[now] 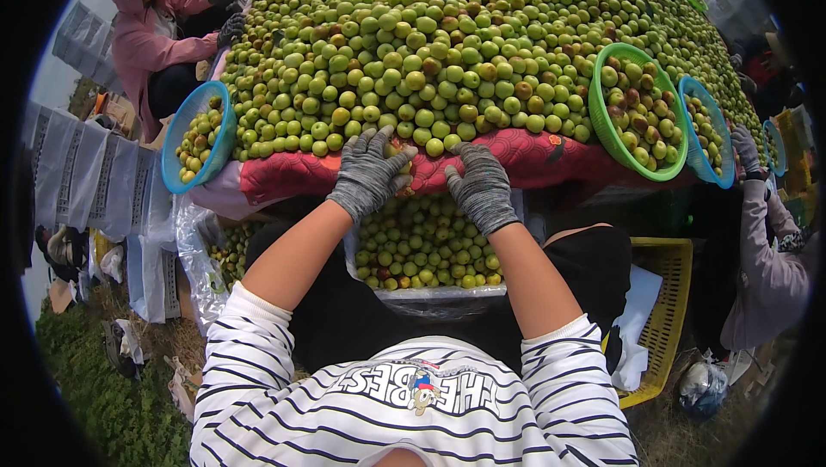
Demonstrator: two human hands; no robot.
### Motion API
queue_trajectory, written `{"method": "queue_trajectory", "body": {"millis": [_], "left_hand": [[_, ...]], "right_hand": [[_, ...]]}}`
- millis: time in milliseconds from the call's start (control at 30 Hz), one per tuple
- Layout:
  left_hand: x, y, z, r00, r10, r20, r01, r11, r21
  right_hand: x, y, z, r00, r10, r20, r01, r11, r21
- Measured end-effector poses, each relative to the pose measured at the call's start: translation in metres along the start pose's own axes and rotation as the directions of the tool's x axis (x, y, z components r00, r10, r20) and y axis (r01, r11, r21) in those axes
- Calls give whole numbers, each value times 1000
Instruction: The person sorts green olives by hand, picking them from a large pile on a table and placing them into a plastic container on their lap. They repeatedly scoop and transfer olives, occasionally inspecting individual pieces before adding them to the container.
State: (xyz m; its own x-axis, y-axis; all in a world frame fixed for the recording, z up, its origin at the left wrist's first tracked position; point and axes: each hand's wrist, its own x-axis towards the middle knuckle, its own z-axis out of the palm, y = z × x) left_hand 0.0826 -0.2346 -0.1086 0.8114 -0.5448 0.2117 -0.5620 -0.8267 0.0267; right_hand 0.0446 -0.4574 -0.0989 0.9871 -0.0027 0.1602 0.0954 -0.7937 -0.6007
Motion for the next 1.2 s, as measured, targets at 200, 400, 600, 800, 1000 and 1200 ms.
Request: {"method": "queue_trajectory", "body": {"millis": [200, 400, 600, 800, 1000, 1200], "left_hand": [[25, -40, 48, 962, 116, -249, -113, 993, 27], [38, -48, 47, 968, 23, -252, -11, 999, 47], [42, -23, 16, 966, -118, -229, 81, 983, -167], [59, -22, 8, 977, -215, 2, 179, 809, -560], [96, -28, 8, 955, -213, -209, 74, 847, -526], [126, -22, 5, 974, -201, 107, 224, 929, -293]], "right_hand": [[70, -21, 43, 994, -106, 18, 107, 964, -243], [102, -49, 55, 991, 72, 117, 0, 854, -520], [77, -36, 35, 998, 46, 45, -52, 988, 144], [93, -17, 17, 983, -80, -164, 57, 988, -141], [134, -20, 16, 994, 37, 100, 11, 900, -436], [124, 1, -8, 989, -96, -112, 93, 995, -27]]}}
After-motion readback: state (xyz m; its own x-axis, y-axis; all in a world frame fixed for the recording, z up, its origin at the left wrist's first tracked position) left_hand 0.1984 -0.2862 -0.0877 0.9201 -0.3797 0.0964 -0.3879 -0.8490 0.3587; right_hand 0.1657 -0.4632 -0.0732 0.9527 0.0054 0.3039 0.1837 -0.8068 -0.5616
